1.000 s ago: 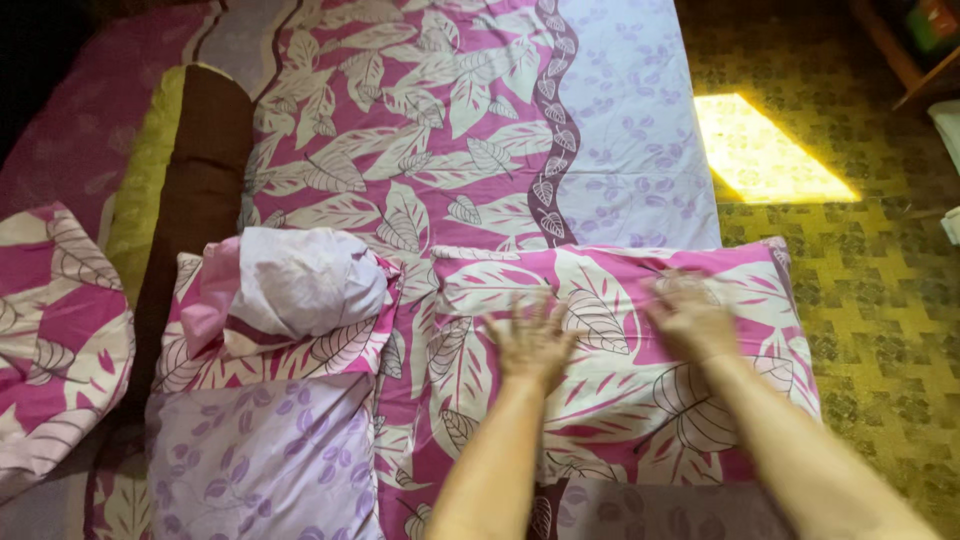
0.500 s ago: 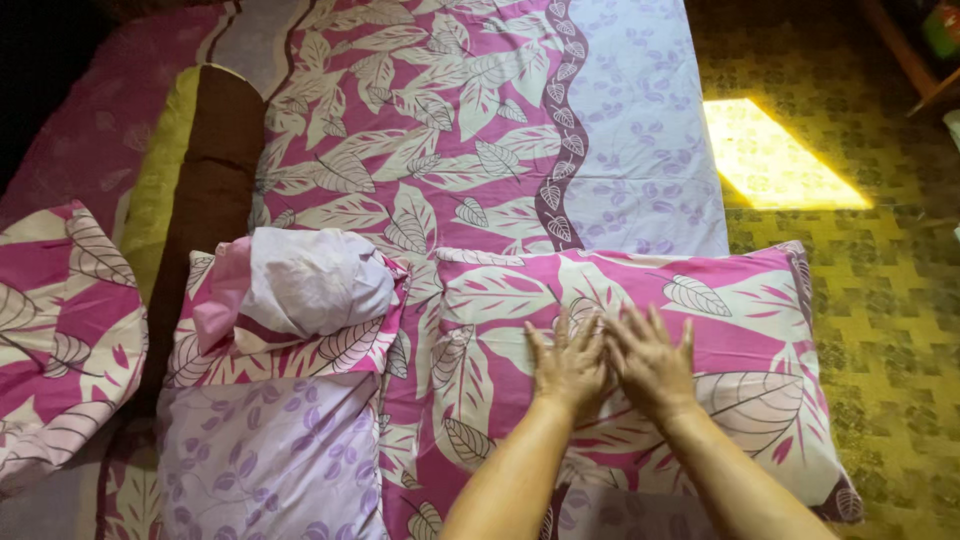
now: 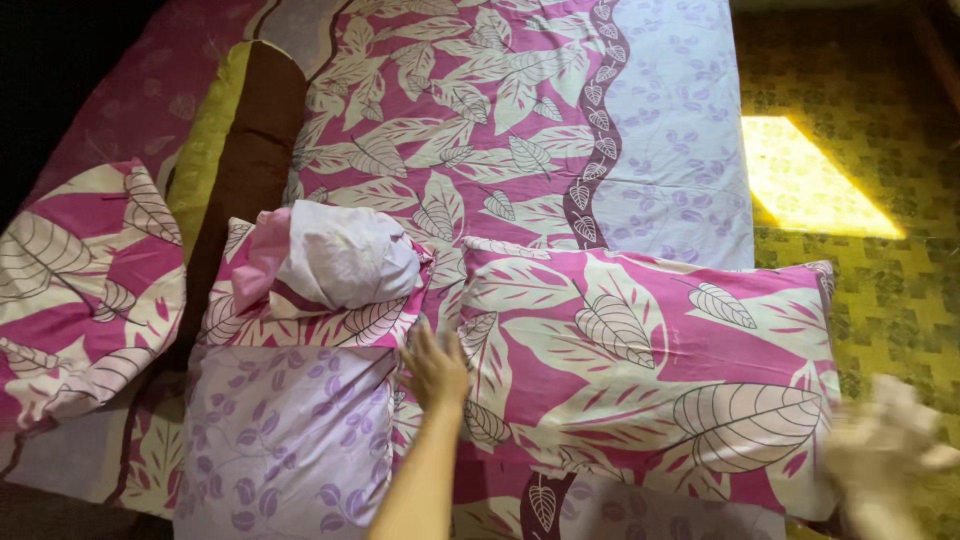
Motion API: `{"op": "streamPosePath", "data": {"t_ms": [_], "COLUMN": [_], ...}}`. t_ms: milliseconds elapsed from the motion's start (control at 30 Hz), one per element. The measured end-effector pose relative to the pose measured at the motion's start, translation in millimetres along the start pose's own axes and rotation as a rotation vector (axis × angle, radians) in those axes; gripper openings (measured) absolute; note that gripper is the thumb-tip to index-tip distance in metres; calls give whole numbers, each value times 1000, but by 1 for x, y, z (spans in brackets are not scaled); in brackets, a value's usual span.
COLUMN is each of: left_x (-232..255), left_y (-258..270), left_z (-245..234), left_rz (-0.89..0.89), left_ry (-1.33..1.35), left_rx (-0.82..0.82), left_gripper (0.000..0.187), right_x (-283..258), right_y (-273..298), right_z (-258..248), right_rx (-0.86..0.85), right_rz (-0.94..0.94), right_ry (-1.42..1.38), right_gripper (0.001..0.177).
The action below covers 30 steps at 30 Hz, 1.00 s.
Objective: The person puts a pillow into a pillowcase on a bed. They insert the pillow, pull the case over it, and smooth the fabric. The person then places the finished pillow on the bed.
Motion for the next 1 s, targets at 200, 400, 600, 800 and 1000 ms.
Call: {"op": "streamPosePath", "data": {"t_ms": [200, 400, 600, 800, 1000], "left_x": [128, 137, 80, 60, 165], "left_y": [119, 118, 50, 30, 87], "left_z": [12, 6, 37, 34, 1], "left_rz": [848, 639, 450, 314, 496], "left_ry": [53, -211, 95, 213, -32], "left_rx": [130, -545, -167, 63, -354], "left_gripper": [78, 88, 88, 79, 72], "right_x": [-226, -154, 73, 61, -203], "right_y": [73, 74, 88, 35, -10], "right_z": [27, 35, 18, -12, 5], "right_rx": [-218, -441, -718, -209, -153], "right_rz": [-465, -403, 466, 345, -273], "right_ry": [-152, 258, 226, 154, -174], "right_gripper": [59, 67, 75, 78, 62]}}
Point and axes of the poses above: each hand's wrist, its own y-axis away from the middle knuckle, its own z-axis out of the palm, x = y × z, the point moved 6 cm from there along -y, towards the middle knuckle, and after that the axes turned 9 degrees about x, right-handed, at the moved point
